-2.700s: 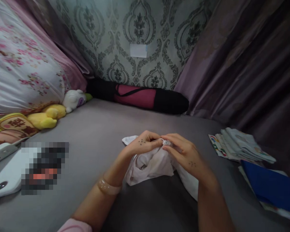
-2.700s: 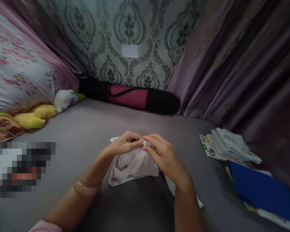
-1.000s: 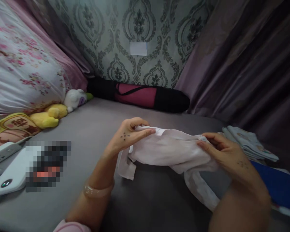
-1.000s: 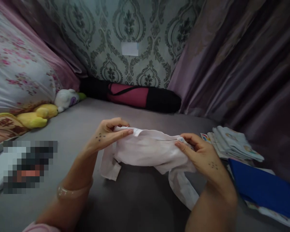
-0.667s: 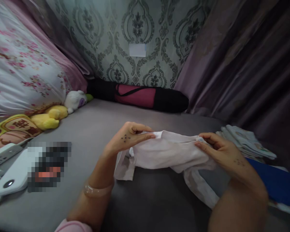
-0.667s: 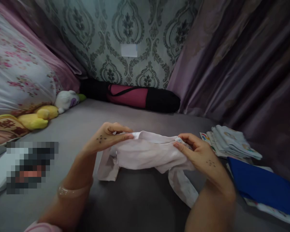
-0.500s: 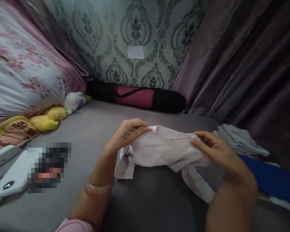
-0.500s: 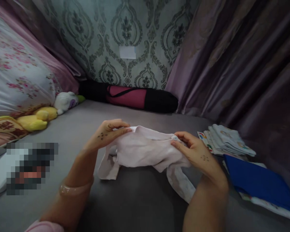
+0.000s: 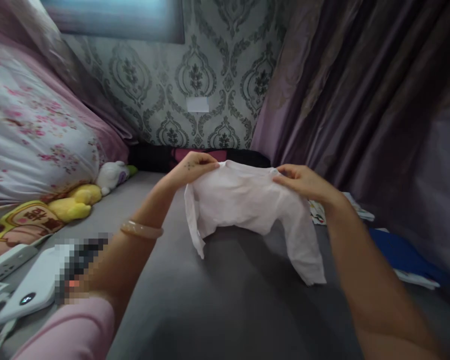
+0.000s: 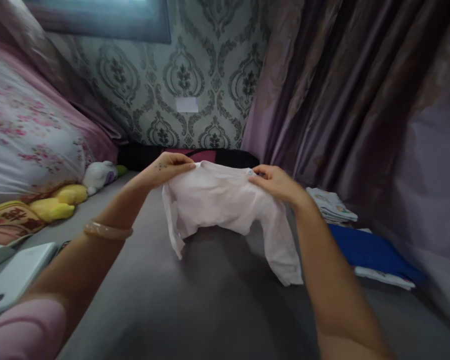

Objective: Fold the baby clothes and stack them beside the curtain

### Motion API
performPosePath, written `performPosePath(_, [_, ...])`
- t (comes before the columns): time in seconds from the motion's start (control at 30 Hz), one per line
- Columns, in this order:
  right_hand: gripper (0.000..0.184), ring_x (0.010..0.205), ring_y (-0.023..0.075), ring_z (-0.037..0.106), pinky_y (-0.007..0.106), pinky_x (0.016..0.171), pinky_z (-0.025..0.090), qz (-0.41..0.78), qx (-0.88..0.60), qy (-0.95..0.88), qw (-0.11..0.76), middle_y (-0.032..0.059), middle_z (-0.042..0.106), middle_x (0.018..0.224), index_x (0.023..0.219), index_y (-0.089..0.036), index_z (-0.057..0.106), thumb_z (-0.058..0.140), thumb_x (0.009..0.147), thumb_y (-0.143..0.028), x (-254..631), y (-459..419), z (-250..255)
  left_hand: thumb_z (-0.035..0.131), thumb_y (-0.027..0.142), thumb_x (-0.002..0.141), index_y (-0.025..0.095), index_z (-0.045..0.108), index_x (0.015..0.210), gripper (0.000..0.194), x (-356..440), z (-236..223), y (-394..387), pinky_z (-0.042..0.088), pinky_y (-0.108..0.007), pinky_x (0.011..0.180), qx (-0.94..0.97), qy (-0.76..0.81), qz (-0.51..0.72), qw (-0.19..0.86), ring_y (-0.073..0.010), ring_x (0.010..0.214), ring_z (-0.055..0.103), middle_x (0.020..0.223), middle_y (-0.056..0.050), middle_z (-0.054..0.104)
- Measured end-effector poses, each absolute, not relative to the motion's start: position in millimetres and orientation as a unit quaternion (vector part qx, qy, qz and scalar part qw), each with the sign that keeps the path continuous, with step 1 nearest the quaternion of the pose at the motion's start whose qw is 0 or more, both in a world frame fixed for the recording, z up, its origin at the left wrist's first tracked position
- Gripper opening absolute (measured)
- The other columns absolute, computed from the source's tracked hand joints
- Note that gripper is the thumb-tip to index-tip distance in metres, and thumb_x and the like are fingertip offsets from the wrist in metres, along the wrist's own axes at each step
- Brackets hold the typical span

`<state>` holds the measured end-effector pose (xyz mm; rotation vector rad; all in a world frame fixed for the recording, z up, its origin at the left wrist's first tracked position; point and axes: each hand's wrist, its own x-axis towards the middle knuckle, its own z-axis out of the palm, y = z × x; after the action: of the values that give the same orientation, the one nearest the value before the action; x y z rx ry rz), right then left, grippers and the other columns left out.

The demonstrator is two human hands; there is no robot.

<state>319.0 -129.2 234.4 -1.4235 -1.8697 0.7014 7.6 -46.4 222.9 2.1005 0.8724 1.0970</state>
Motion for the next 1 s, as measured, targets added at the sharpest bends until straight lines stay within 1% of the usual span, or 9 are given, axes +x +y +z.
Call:
performPosePath(0.13, [0.037,0.077,0.0201,0.064,0.030,0.065,0.051,0.176,-0.528,-0.766,0.322,0.0031,0.071,0.090,0.109,-0.025,0.067,0.061,0.081,-0.048,319.0,-117.3,270.3,0.066,0.042,0.073,0.013,0.072,0.080,0.030,-1.7,260.9,-38.1,0.042,-0.022,0.058,0.822,0.332,0.397,0.237,-0.0115,0.064,0.055,0.070,-0.002,0.065])
performPosePath(0.37, [0.030,0.073,0.0196,0.061,0.028,0.061,0.044,-0.015,-0.544,-0.778,0.314,0.0034,0.069,0.075,0.085,-0.018,0.072,0.061,0.081,-0.046,307.8,-105.1,312.3,0.068,0.035,0.072,0.012,0.070,0.074,0.023,-0.5,291.2,-24.8,0.040,-0.020,0.053,0.798,0.366,0.445,0.177,-0.0092,0.057,0.049,0.057,0.001,0.056])
performPosePath(0.47, [0.031,0.071,0.0198,0.061,0.028,0.061,0.043,-0.045,-0.542,-0.770,0.334,0.0032,0.068,0.072,0.081,-0.017,0.073,0.062,0.079,-0.046,298.6,-110.5,317.1,0.071,0.030,0.071,0.011,0.068,0.072,0.018,7.3,296.3,-27.0,0.045,-0.023,0.055,0.747,0.415,0.477,0.204,-0.0101,0.056,0.050,0.054,0.001,0.052])
performPosePath(0.6, [0.034,0.072,0.0189,0.063,0.029,0.061,0.046,0.068,-0.518,-0.795,0.309,0.0027,0.069,0.072,0.084,-0.021,0.074,0.063,0.077,-0.053,299.3,-127.7,316.5,0.070,0.030,0.077,0.013,0.067,0.077,0.018,7.1,306.9,-42.5,0.052,-0.030,0.065,0.734,0.374,0.463,0.327,-0.0128,0.064,0.058,0.061,-0.002,0.057])
performPosePath(0.7, [0.036,0.072,0.0174,0.063,0.029,0.061,0.048,0.168,-0.499,-0.805,0.273,0.0027,0.070,0.075,0.090,-0.024,0.074,0.062,0.076,-0.055,309.2,-131.4,313.0,0.068,0.034,0.078,0.015,0.069,0.083,0.019,-0.3,311.8,-49.6,0.053,-0.033,0.073,0.774,0.314,0.397,0.381,-0.0152,0.074,0.063,0.072,-0.004,0.064])
performPosePath(0.8, [0.036,0.071,0.0184,0.063,0.027,0.059,0.047,0.137,-0.532,-0.782,0.293,0.0026,0.070,0.073,0.082,-0.021,0.074,0.065,0.073,-0.055,310.4,-125.7,308.8,0.075,0.030,0.067,0.016,0.071,0.070,0.015,0.8,309.2,-48.4,0.051,-0.029,0.073,0.801,0.379,0.365,0.285,-0.0190,0.078,0.064,0.064,-0.003,0.065])
performPosePath(0.87, [0.038,0.072,0.0195,0.063,0.026,0.059,0.046,0.115,-0.542,-0.775,0.305,0.0024,0.070,0.071,0.079,-0.020,0.074,0.067,0.071,-0.056,304.5,-123.4,307.3,0.074,0.029,0.066,0.015,0.072,0.067,0.014,7.7,305.3,-47.4,0.050,-0.028,0.073,0.795,0.403,0.407,0.202,-0.0200,0.079,0.064,0.061,-0.002,0.064])
performPosePath(0.93, [0.041,0.074,0.0200,0.064,0.027,0.060,0.047,0.158,-0.523,-0.789,0.281,0.0025,0.071,0.075,0.083,-0.020,0.075,0.066,0.071,-0.058,298.4,-124.1,307.1,0.069,0.032,0.072,0.014,0.074,0.076,0.019,14.7,302.1,-48.0,0.050,-0.028,0.072,0.803,0.366,0.423,0.205,-0.0188,0.078,0.064,0.066,-0.003,0.066])
performPosePath(1.0, [0.043,0.074,0.0196,0.064,0.027,0.061,0.048,0.210,-0.509,-0.796,0.253,0.0033,0.071,0.078,0.086,-0.021,0.074,0.065,0.071,-0.060,296.2,-124.7,306.9,0.067,0.033,0.074,0.015,0.075,0.082,0.021,18.5,300.1,-49.2,0.050,-0.027,0.069,0.824,0.330,0.379,0.261,-0.0175,0.074,0.064,0.067,-0.003,0.067])
